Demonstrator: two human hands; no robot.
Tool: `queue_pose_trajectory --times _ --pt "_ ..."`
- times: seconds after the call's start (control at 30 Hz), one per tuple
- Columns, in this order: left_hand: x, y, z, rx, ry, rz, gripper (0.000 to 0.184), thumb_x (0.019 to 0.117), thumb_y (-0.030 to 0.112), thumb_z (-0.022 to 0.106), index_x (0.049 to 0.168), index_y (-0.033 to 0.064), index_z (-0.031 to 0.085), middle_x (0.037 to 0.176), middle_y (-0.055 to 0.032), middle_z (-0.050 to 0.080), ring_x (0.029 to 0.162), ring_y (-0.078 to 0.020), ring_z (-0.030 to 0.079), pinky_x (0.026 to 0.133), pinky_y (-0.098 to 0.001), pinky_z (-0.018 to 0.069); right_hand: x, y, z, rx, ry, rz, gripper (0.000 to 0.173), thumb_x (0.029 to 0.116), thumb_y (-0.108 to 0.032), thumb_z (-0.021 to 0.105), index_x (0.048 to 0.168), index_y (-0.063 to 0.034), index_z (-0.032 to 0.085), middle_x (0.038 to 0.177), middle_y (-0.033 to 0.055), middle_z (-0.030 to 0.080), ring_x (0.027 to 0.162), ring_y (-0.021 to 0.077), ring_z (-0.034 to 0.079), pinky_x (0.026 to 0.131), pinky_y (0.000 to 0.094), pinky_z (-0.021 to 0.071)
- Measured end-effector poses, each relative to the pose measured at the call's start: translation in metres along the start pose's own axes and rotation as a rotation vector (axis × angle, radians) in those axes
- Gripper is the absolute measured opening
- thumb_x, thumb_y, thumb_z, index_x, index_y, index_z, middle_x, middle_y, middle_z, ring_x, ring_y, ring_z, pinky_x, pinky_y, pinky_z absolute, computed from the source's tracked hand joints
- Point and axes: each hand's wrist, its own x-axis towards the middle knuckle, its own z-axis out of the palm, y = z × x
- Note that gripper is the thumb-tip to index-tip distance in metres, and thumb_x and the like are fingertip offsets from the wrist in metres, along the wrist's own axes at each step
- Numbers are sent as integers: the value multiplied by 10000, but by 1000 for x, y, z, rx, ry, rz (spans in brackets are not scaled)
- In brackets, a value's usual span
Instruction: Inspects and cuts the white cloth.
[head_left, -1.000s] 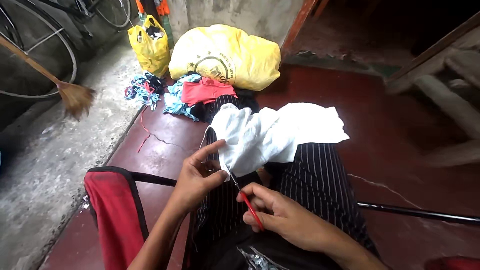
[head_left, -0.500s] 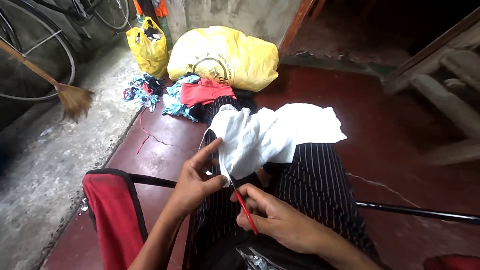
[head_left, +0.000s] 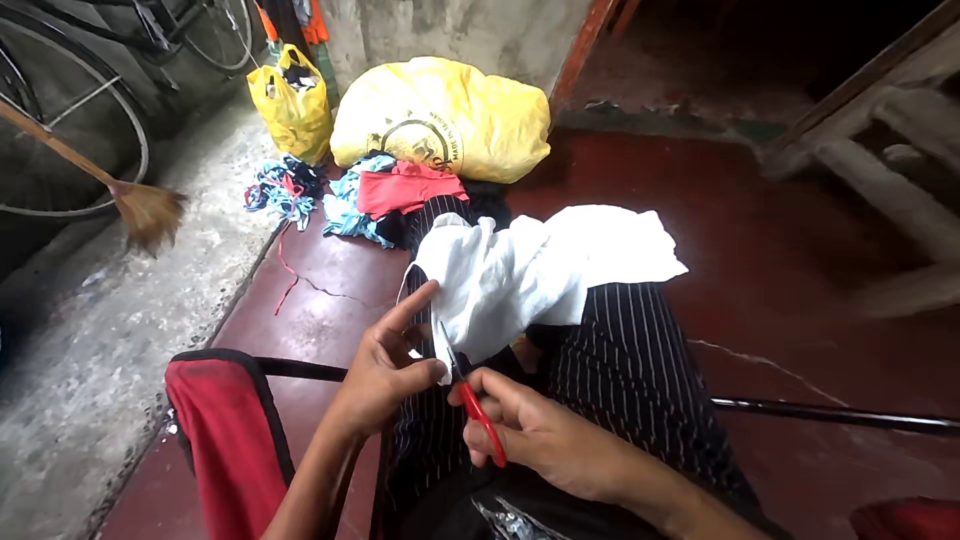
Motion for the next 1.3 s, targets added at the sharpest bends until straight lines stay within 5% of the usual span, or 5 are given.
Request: queue_pose_trajectory --times 0.4,0.6,0.8,1.13,1.3 --pt "1 -2 -1 43 -72 -56 941 776 -5 748 1594 246 358 1499 -98 496 1073 -213 666 842 -356 602 8 3 8 -28 65 -2 502 1007 -447 614 1326 -88 467 943 19 650 819 92 650 747 274 550" --pt "2 -5 -2 60 -76 -56 939 780 18 751 1597 250 352 1546 -78 452 1157 -224 638 875 -368 597 3 3 13 22 159 38 384 1012 -347 624 1270 -84 516 876 5 664 735 91 655 655 249 555" --pt "10 -5 4 111 147 15 517 947 101 639 1457 160 573 1137 -113 690 835 -138 659 710 -282 569 0 4 14 -1 184 41 389 1010 -340 629 1281 -86 516 878 -4 669 724 77 648 636 233 540" --pt "8 -8 7 110 195 32 564 852 -18 713 1384 160 650 1100 -116 708 674 -119 631 634 -265 572 7 6 9 -94 191 58 505 985 -445 648 1319 -91 512 890 25 643 760 119 652 714 298 570" --pt "6 -10 8 86 134 10 670 848 -36 717 1458 205 582 1279 -112 657 727 -134 651 678 -277 584 9 3 10 -74 188 50 515 993 -474 624 1316 -94 499 904 16 650 765 100 647 703 274 556"
